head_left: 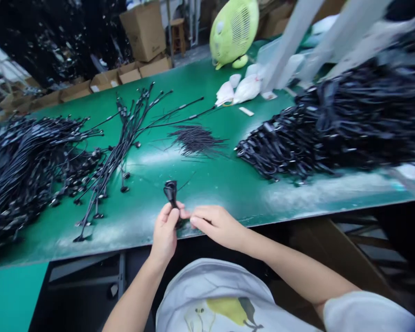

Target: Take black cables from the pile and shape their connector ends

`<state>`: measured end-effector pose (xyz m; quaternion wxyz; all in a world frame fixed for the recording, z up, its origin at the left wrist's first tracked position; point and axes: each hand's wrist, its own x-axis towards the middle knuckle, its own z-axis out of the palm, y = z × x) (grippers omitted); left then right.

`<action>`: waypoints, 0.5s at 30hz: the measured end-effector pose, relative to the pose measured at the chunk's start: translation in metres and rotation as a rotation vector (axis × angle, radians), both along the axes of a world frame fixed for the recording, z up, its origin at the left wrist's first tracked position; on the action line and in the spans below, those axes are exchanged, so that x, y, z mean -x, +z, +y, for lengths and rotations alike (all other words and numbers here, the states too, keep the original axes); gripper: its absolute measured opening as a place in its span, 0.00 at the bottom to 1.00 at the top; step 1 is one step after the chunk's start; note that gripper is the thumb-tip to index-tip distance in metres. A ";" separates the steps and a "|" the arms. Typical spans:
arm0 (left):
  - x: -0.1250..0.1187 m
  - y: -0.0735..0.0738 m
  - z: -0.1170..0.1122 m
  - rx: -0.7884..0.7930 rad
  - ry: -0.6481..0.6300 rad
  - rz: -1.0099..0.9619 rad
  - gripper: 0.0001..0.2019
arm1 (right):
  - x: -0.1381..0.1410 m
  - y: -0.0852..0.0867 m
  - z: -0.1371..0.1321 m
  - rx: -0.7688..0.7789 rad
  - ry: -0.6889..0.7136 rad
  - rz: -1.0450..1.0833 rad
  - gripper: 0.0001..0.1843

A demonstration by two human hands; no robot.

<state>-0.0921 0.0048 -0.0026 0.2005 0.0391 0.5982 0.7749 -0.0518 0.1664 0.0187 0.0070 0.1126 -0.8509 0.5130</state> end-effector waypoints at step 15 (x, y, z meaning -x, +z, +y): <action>0.022 -0.033 -0.006 0.646 -0.454 0.400 0.21 | -0.002 0.072 0.229 -0.166 -1.112 0.189 0.10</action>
